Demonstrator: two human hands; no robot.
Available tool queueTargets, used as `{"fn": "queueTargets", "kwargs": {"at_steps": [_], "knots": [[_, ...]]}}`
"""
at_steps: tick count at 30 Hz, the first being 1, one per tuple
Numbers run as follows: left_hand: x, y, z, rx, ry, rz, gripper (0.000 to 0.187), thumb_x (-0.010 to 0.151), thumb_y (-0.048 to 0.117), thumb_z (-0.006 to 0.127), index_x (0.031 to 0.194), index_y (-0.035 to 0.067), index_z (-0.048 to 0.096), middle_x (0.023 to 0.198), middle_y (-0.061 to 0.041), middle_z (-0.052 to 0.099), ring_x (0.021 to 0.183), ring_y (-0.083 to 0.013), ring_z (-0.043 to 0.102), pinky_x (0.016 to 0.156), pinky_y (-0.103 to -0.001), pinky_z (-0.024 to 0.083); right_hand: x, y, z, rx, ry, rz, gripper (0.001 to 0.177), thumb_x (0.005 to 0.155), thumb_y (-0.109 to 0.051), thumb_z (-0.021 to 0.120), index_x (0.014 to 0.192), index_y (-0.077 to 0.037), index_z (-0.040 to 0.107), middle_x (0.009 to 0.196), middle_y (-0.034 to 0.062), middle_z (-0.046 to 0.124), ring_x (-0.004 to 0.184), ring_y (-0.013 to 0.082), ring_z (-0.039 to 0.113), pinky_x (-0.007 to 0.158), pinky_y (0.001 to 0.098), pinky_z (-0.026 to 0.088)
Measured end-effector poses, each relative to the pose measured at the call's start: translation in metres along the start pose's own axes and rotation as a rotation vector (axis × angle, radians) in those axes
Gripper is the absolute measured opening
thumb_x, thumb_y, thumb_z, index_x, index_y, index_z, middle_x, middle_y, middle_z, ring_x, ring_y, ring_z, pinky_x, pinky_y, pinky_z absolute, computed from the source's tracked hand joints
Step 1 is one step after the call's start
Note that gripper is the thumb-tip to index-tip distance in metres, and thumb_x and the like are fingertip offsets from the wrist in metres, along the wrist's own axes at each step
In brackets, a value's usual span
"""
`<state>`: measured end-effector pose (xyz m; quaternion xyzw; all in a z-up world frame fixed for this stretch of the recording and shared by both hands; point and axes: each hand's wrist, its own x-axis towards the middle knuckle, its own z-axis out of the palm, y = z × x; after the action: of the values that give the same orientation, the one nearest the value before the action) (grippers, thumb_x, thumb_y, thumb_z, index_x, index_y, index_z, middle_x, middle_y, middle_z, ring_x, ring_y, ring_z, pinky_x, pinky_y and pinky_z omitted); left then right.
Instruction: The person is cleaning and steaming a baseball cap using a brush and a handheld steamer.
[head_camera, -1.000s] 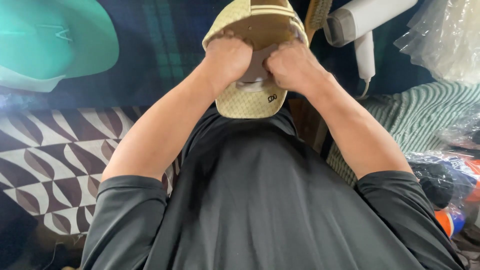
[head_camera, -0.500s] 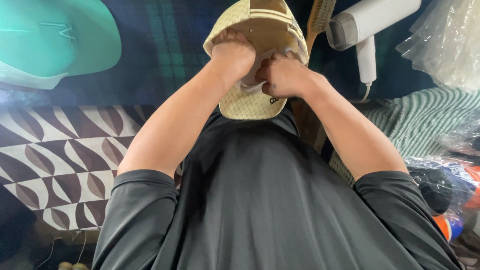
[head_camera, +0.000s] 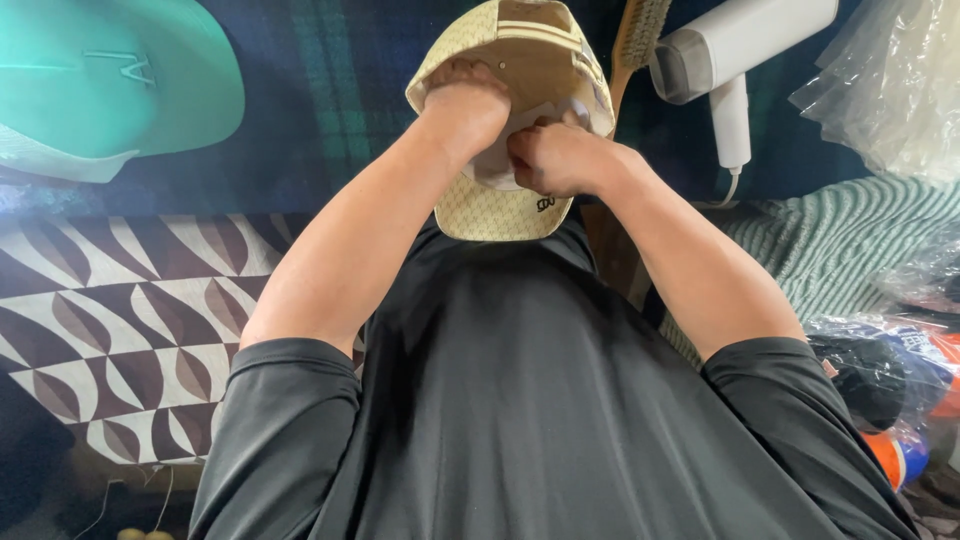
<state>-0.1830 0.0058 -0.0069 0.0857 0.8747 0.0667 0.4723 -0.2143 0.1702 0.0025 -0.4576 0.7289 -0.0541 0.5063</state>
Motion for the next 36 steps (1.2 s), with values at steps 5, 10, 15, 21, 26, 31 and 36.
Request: {"fn": "queueTargets", "kwargs": {"at_steps": [5, 10, 15, 21, 26, 31, 36], "knots": [[0.005, -0.001, -0.001, -0.063, 0.037, -0.015, 0.053, 0.095, 0.010, 0.052, 0.148, 0.002, 0.048, 0.133, -0.030, 0.053, 0.122, -0.0476, 0.050, 0.101, -0.054, 0.044, -0.001, 0.002, 0.004, -0.046, 0.074, -0.041, 0.017, 0.083, -0.024, 0.061, 0.086, -0.008, 0.068, 0.082, 0.0100, 0.071, 0.082, 0.0335, 0.064, 0.069, 0.0461, 0.043], [-0.028, 0.009, -0.035, -0.147, -0.065, -0.084, 0.063, 0.094, 0.001, 0.055, 0.154, 0.001, 0.037, 0.146, -0.029, 0.043, 0.134, -0.0445, 0.042, 0.110, -0.055, 0.041, -0.004, -0.023, -0.026, 0.053, -0.174, 0.197, 0.013, 0.086, -0.029, 0.061, 0.093, -0.020, 0.068, 0.094, -0.0031, 0.071, 0.088, 0.0226, 0.061, 0.079, 0.0373, 0.043], [-0.022, 0.008, -0.028, -0.121, -0.083, -0.083, 0.063, 0.092, -0.003, 0.060, 0.152, 0.001, 0.042, 0.145, -0.026, 0.048, 0.135, -0.0418, 0.047, 0.113, -0.048, 0.041, -0.006, -0.020, -0.016, 0.105, -0.200, 0.195, 0.012, 0.087, -0.022, 0.060, 0.094, -0.022, 0.070, 0.098, -0.0064, 0.073, 0.090, 0.0197, 0.062, 0.078, 0.0347, 0.045], [-0.025, 0.008, -0.039, -0.198, -0.126, -0.165, 0.058, 0.099, 0.009, 0.055, 0.156, 0.012, 0.041, 0.153, -0.023, 0.040, 0.138, -0.0449, 0.041, 0.106, -0.058, 0.046, -0.006, -0.002, 0.018, -0.208, 0.155, -0.060, 0.018, 0.090, -0.029, 0.057, 0.089, -0.012, 0.064, 0.083, 0.0068, 0.063, 0.085, 0.0346, 0.059, 0.076, 0.0498, 0.035], [-0.071, 0.012, -0.071, -0.243, -0.172, -0.155, 0.103, 0.068, 0.038, 0.094, 0.152, 0.008, 0.041, 0.153, -0.018, 0.041, 0.142, -0.0402, 0.041, 0.110, -0.052, 0.047, -0.014, -0.021, -0.009, -0.135, 0.127, -0.067, 0.018, 0.091, -0.029, 0.058, 0.093, -0.011, 0.058, 0.077, 0.0133, 0.067, 0.080, 0.0365, 0.061, 0.086, 0.0511, 0.034], [-0.019, 0.004, -0.030, -0.201, -0.089, -0.043, 0.075, 0.071, 0.018, 0.090, 0.137, 0.004, 0.058, 0.141, -0.022, 0.054, 0.130, -0.0407, 0.053, 0.104, -0.046, 0.051, -0.017, -0.031, -0.036, 0.027, -0.025, 0.044, 0.027, 0.084, -0.013, 0.056, 0.108, -0.012, 0.070, 0.102, 0.0079, 0.075, 0.094, 0.0330, 0.067, 0.089, 0.0486, 0.042], [-0.012, 0.006, -0.024, -0.299, -0.156, -0.124, 0.065, 0.083, -0.004, 0.081, 0.142, -0.003, 0.055, 0.130, -0.018, 0.066, 0.109, -0.0298, 0.068, 0.084, -0.036, 0.061, -0.016, -0.014, -0.028, 0.081, 0.060, 0.017, 0.021, 0.091, -0.015, 0.061, 0.101, -0.016, 0.080, 0.100, 0.0044, 0.078, 0.090, 0.0275, 0.069, 0.079, 0.0401, 0.051]]}}
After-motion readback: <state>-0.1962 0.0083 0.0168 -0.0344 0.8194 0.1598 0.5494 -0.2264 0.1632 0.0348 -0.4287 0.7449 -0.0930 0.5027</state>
